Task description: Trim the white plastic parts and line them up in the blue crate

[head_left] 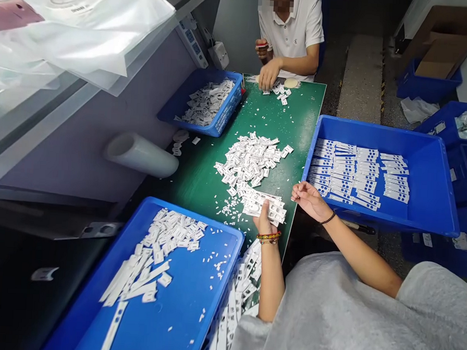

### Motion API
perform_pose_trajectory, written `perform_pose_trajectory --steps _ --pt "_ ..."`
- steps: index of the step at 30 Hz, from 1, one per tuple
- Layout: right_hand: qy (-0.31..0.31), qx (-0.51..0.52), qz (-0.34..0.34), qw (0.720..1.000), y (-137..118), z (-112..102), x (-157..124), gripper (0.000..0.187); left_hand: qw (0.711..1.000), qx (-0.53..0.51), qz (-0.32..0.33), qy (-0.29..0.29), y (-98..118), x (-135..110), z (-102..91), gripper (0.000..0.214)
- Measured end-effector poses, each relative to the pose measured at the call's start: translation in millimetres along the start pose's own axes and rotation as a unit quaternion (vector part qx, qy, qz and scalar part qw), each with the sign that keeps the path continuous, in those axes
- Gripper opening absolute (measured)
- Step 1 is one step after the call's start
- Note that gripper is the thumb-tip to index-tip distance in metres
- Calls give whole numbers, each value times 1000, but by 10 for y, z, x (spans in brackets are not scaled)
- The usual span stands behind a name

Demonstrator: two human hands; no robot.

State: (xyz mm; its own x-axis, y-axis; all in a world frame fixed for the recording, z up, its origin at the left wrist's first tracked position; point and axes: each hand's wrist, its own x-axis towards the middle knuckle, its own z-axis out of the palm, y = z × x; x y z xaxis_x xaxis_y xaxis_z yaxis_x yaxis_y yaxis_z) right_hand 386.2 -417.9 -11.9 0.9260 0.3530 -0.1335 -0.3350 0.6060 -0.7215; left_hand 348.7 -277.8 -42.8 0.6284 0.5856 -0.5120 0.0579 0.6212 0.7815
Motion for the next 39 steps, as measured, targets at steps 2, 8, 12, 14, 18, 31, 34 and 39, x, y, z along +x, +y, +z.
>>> perform_pose_trajectory --steps 2,8,12,14,18,31,34,39 --pt "0 -3 -4 1000 -1 -9 2 36 1000 -4 3 1 2 -12 -1 41" --pt "0 -13 7 1000 6 -51 42 36 1000 -9 8 12 10 -26 -19 38" --pt "12 -46 27 998 45 -87 47 25 1000 -15 10 11 9 -41 -30 39" --pt "18 -59 38 997 70 -103 39 43 1000 -17 13 9 15 -57 -34 39" --pt "16 -49 58 997 98 -121 19 48 1000 -19 18 9 41 -86 -42 39" --pt "-58 -25 34 997 -621 168 -417 33 999 -16 16 -33 64 -288 131 47" --pt "-68 -21 -4 997 -874 165 -571 32 996 -14 31 -78 49 -462 261 50" --pt "-52 -31 -82 995 -1246 -18 -795 30 992 27 49 -114 -37 -787 544 56"
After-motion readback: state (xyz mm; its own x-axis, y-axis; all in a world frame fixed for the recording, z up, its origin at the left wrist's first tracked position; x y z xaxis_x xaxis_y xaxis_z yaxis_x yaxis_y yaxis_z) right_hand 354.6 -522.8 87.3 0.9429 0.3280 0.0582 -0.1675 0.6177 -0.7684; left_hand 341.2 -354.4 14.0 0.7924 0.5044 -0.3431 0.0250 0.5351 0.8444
